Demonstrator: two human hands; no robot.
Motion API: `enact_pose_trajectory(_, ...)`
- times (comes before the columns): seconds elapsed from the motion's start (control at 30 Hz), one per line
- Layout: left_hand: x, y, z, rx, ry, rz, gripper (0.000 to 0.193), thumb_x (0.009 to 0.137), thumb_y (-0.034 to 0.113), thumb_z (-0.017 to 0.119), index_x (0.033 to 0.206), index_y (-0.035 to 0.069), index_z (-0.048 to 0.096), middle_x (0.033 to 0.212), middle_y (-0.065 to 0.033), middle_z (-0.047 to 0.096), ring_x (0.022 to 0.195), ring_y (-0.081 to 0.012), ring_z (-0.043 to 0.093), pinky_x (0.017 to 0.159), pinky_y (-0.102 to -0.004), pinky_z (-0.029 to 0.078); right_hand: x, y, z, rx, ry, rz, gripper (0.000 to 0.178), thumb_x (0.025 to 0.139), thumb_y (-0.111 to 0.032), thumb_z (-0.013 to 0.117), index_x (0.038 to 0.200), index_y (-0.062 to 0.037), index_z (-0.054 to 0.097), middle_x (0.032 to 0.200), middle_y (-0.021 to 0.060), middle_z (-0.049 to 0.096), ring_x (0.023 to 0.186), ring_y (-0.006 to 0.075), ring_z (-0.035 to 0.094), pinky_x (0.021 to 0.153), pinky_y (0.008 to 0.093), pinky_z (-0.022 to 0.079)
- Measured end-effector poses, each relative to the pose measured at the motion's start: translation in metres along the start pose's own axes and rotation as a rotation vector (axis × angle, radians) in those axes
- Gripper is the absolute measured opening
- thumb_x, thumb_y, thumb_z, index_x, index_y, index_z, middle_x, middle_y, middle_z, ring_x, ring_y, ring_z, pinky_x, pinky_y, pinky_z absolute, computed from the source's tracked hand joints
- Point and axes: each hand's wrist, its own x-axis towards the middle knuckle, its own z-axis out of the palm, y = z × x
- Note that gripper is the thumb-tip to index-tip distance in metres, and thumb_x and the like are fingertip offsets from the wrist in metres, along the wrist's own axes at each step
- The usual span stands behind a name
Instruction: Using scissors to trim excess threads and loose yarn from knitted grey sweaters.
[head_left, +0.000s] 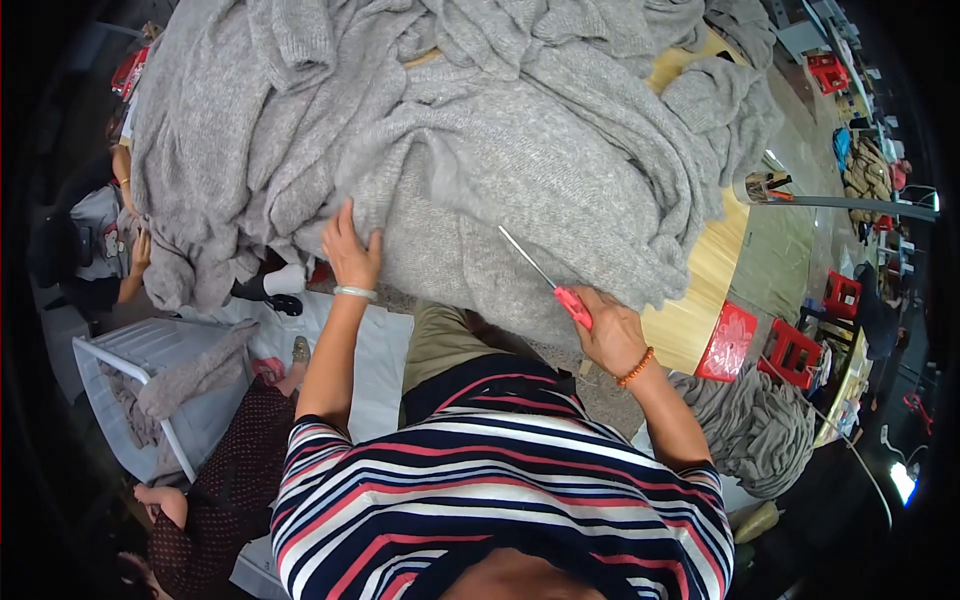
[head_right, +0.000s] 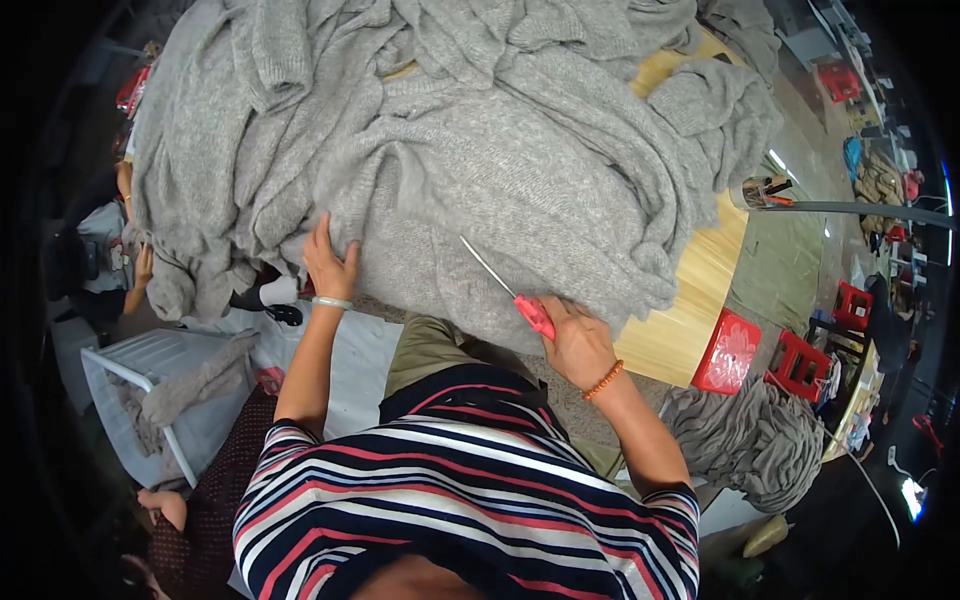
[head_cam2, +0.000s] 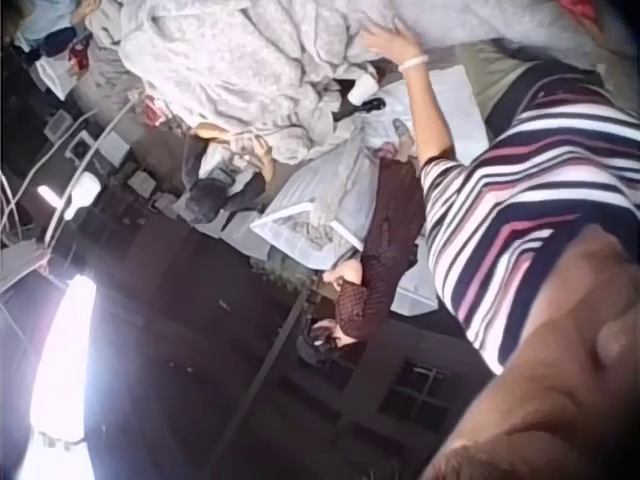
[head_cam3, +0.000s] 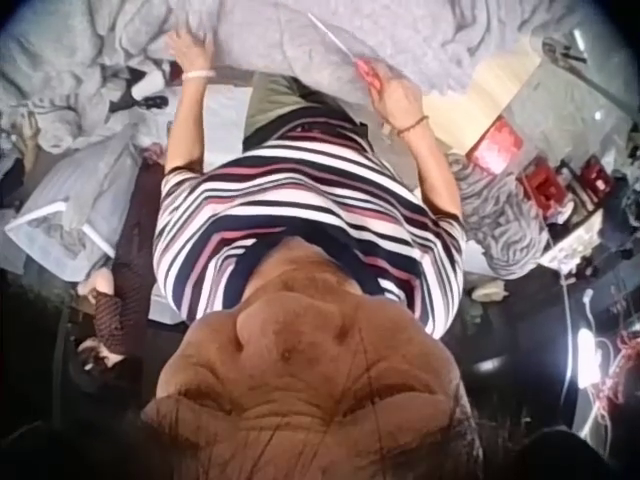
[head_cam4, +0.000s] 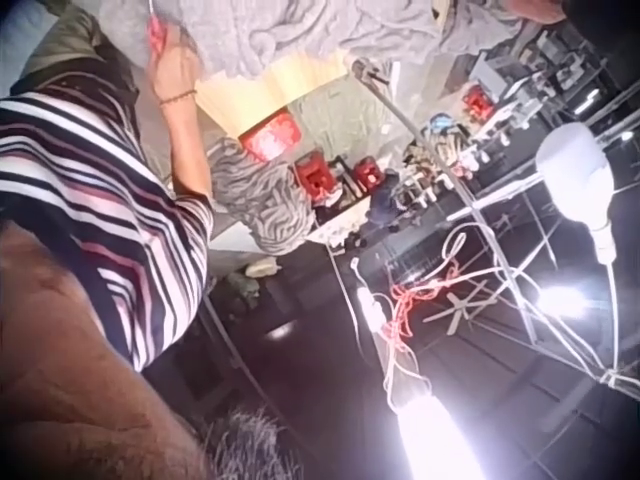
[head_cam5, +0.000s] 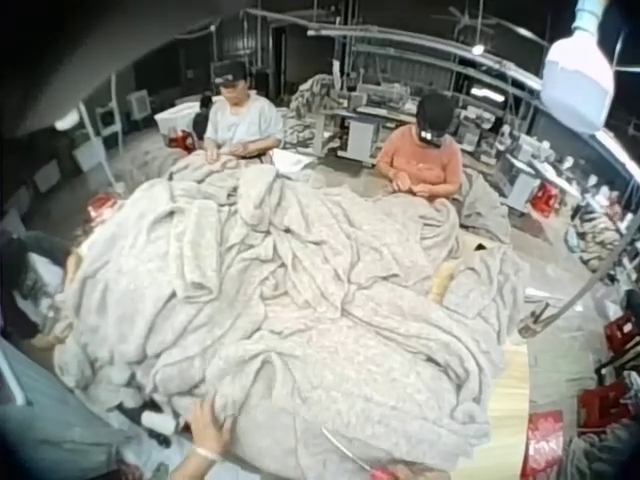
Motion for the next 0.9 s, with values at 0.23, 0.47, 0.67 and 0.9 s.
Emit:
enact_pose_trajectory(0.23, 0.069, 0.051, -0.013, -1.614, -0.456, -0.864, 0.031, 0.100, 0.017, 0.058, 0.126, 0.001, 0.060, 0.112, -0.0105, 0.071, 0.098, -0.0209, 0.069, 0.089, -0.0345, 0.054, 0.010, -0.011, -0.016, -0.005, 0.034, -0.095, 0.039, 0.084, -0.010, 0.067, 0.123, -0.0073, 0.060, 0.099, 0.0183, 0.069, 0.091, 0.0372, 0.067, 0.077, 0.0450, 0.054)
enact_pose_trajectory(0.47, 0.111, 0.119, 0.026, -2.055, -0.224, -0.848, 0.046, 0.102, 0.017, 0.053, 0.143, -0.002, 0.044, 0.146, -0.0142, 0.048, 0.130, -0.0212, 0.050, 0.104, -0.0358, 0.048, 0.009, -0.036, -0.047, -0.013, -0.121, -0.099, 0.033, 0.090, -0.020, 0.065, 0.122, -0.0093, 0.062, 0.076, 0.0184, 0.068, 0.071, 0.0397, 0.067, 0.064, 0.0473, 0.053)
enact_pose_trajectory(0.67, 0.050, 0.044, 0.116, -1.539, -0.676, -1.203, 0.044, 0.098, 0.033, 0.063, 0.126, -0.001, 0.060, 0.124, -0.0102, 0.066, 0.117, -0.0250, 0.060, 0.103, -0.0387, 0.049, 0.008, -0.036, -0.047, -0.047, -0.203, -0.063, 0.033, 0.091, -0.020, 0.060, 0.122, -0.0092, 0.062, 0.077, 0.0228, 0.068, 0.077, 0.0419, 0.068, 0.070, 0.0521, 0.052)
enact_pose_trajectory(0.9, 0.074, 0.127, 0.055, -1.652, -0.295, -1.294, 0.033, 0.096, 0.017, 0.065, 0.123, -0.002, 0.060, 0.114, -0.0140, 0.067, 0.106, -0.0274, 0.064, 0.091, -0.0427, 0.054, 0.014, -0.032, -0.043, -0.014, -0.267, -0.052, 0.028, 0.091, -0.019, 0.060, 0.116, -0.0082, 0.063, 0.077, 0.0229, 0.068, 0.077, 0.0418, 0.068, 0.069, 0.0514, 0.052)
